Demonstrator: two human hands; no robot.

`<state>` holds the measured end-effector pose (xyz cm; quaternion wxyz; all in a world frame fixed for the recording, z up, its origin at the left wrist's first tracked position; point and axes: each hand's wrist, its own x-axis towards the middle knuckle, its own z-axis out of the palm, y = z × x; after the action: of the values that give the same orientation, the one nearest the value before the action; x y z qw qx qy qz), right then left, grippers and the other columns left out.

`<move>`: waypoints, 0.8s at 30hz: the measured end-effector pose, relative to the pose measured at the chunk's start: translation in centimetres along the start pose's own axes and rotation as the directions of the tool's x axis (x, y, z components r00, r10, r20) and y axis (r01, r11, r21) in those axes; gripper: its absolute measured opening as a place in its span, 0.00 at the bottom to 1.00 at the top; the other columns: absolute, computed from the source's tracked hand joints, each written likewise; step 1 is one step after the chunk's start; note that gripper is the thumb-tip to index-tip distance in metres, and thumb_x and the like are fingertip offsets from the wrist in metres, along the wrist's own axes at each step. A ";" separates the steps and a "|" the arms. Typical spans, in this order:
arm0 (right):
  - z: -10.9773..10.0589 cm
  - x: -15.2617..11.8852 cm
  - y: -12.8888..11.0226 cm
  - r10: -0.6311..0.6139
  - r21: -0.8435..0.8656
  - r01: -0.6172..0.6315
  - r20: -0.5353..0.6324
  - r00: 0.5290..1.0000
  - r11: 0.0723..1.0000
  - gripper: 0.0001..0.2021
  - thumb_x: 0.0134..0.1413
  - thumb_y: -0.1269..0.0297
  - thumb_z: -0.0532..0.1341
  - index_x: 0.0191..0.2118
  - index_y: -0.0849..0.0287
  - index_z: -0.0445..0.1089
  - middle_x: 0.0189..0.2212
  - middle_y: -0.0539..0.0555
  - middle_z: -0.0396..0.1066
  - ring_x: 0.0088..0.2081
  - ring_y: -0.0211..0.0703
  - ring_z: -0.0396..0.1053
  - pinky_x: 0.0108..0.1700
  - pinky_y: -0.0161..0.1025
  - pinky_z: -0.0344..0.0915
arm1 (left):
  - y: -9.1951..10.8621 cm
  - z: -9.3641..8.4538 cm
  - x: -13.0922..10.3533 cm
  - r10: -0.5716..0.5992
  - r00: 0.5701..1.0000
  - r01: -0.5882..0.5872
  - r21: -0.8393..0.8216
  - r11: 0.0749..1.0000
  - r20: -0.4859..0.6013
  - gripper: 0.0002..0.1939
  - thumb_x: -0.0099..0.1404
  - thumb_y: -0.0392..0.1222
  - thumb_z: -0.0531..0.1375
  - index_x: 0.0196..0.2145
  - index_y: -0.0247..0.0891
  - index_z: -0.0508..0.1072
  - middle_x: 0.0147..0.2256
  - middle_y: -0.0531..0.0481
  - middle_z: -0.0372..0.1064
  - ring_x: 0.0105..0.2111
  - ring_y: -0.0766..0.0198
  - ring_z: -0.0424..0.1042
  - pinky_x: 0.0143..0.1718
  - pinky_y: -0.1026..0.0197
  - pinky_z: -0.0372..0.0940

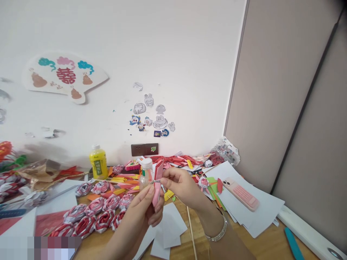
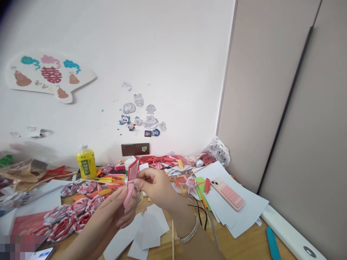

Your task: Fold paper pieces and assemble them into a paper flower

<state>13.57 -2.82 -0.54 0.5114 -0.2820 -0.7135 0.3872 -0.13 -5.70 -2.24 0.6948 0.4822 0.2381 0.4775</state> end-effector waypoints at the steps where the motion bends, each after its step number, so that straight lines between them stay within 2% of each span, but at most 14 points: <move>1: 0.0 0.0 0.0 -0.008 0.019 0.008 -0.003 1.000 1.000 0.10 0.50 0.60 0.58 0.27 0.62 0.64 0.22 0.48 0.61 0.26 0.34 0.59 0.29 0.32 0.57 | 0.1 0.1 -0.1 -0.004 1.000 0.005 -0.013 1.000 0.010 0.12 0.59 0.50 0.55 0.27 0.38 0.63 0.18 0.59 0.55 0.13 0.77 0.47 0.15 0.69 0.45; 12: 0.6 0.0 0.5 -0.050 0.175 0.049 0.003 0.999 0.983 0.12 0.48 0.56 0.59 0.25 0.60 0.62 0.20 0.47 0.63 0.24 0.35 0.63 0.28 0.33 0.62 | 0.2 0.0 -0.5 -0.068 0.989 0.083 -0.111 0.990 0.130 0.13 0.61 0.50 0.51 0.25 0.39 0.60 0.17 0.60 0.53 0.13 0.77 0.44 0.15 0.70 0.44; 14: 0.6 0.2 0.8 -0.031 0.153 0.032 -0.009 0.999 0.988 0.11 0.49 0.57 0.59 0.26 0.61 0.63 0.21 0.47 0.63 0.25 0.34 0.63 0.30 0.33 0.62 | 0.2 -0.5 -0.1 -0.045 0.994 0.048 -0.032 0.998 0.096 0.15 0.61 0.50 0.52 0.23 0.38 0.61 0.17 0.59 0.54 0.13 0.76 0.46 0.15 0.69 0.46; 18: 0.5 0.7 1.9 0.010 0.080 -0.008 -0.024 1.000 0.997 0.09 0.51 0.61 0.57 0.37 0.60 0.66 0.26 0.49 0.64 0.29 0.36 0.64 0.33 0.34 0.61 | 0.3 -1.4 1.1 0.070 0.996 -0.049 0.293 0.955 -0.061 0.17 0.55 0.52 0.57 0.19 0.37 0.63 0.16 0.57 0.59 0.13 0.74 0.53 0.16 0.69 0.49; 21: 0.2 0.9 2.4 -0.020 -0.052 0.014 -0.128 0.992 0.999 0.20 0.49 0.66 0.59 0.50 0.55 0.60 0.35 0.51 0.65 0.31 0.36 0.64 0.34 0.34 0.62 | 0.3 -1.5 1.5 0.145 0.980 -0.071 0.437 0.897 -0.137 0.15 0.51 0.52 0.60 0.23 0.37 0.67 0.19 0.56 0.64 0.15 0.72 0.58 0.18 0.67 0.53; 24: -0.2 0.8 2.3 -0.091 -0.256 0.052 -0.145 0.985 0.965 0.26 0.49 0.71 0.58 0.54 0.48 0.56 0.41 0.51 0.64 0.32 0.36 0.63 0.36 0.35 0.62 | 0.3 -1.5 1.6 0.193 0.968 -0.092 0.489 0.868 -0.161 0.15 0.50 0.52 0.61 0.25 0.37 0.68 0.19 0.56 0.65 0.16 0.71 0.58 0.20 0.66 0.55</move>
<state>13.57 -0.91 -1.99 0.5393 -0.3481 -0.7244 0.2517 -0.76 -3.64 -2.37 0.4889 0.6032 0.3820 0.5012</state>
